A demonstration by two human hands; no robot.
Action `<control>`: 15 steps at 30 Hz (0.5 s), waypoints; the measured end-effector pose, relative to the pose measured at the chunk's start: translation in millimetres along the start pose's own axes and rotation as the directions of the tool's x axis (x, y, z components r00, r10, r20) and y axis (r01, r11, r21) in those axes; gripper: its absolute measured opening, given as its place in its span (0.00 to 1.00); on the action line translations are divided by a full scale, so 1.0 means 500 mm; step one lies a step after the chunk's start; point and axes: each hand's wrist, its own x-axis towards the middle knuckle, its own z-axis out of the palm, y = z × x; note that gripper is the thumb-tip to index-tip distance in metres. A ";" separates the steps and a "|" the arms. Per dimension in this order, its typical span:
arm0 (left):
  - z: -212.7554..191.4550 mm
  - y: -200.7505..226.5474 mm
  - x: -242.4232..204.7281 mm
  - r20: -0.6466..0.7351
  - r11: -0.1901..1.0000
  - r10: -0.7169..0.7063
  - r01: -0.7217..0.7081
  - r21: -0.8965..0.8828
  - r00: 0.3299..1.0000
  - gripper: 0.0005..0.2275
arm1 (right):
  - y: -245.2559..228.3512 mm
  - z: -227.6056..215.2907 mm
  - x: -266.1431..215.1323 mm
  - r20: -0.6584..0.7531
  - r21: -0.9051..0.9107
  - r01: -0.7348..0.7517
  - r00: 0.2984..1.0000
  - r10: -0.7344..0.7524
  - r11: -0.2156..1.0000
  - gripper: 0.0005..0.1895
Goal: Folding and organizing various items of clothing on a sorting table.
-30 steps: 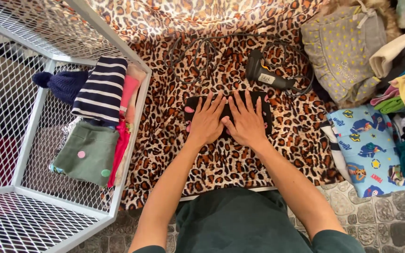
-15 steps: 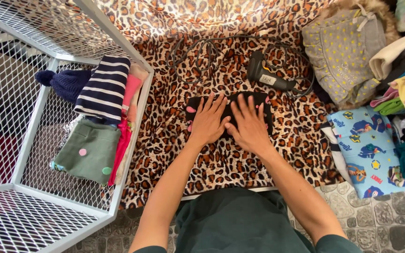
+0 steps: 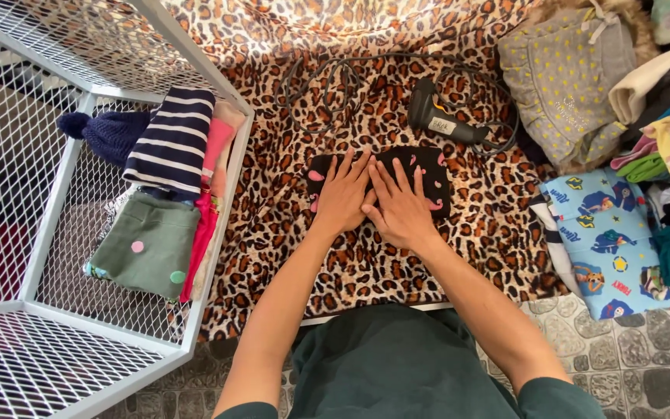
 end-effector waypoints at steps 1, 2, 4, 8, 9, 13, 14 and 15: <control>0.004 0.000 -0.005 0.003 1.000 0.003 -0.003 0.002 1.000 0.28 | 0.001 0.003 -0.006 -0.001 0.003 -0.003 1.000 0.003 1.000 0.43; 0.007 -0.002 -0.002 0.010 1.000 0.001 -0.001 -0.006 1.000 0.28 | 0.007 0.002 -0.005 -0.016 -0.006 0.024 1.000 -0.024 1.000 0.44; 0.005 -0.004 -0.003 0.016 1.000 0.002 -0.002 -0.012 1.000 0.28 | 0.016 -0.012 -0.003 -0.035 -0.015 0.050 0.998 -0.051 0.999 0.45; 0.023 -0.014 -0.015 -0.237 0.998 0.061 -0.063 -0.002 0.969 0.27 | 0.066 -0.044 -0.003 -0.002 0.010 -0.038 0.999 0.038 0.999 0.45; 0.037 -0.020 -0.019 -0.429 0.996 0.090 -0.071 0.061 0.899 0.28 | 0.087 -0.046 -0.003 0.042 -0.073 -0.152 0.987 0.155 0.986 0.46; 0.015 -0.048 -0.080 -0.119 0.966 -0.162 0.132 -0.224 0.980 0.34 | 0.105 -0.051 -0.015 0.068 0.031 -0.144 0.988 0.142 0.989 0.43; 0.009 -0.052 -0.087 -0.119 0.955 -0.126 0.088 -0.282 0.985 0.35 | 0.101 -0.054 -0.014 0.066 0.050 -0.151 0.987 0.148 0.987 0.43; 0.003 -0.057 -0.094 -0.121 0.940 -0.090 0.044 -0.338 0.989 0.36 | 0.097 -0.057 -0.014 0.064 0.069 -0.158 0.986 0.154 0.985 0.42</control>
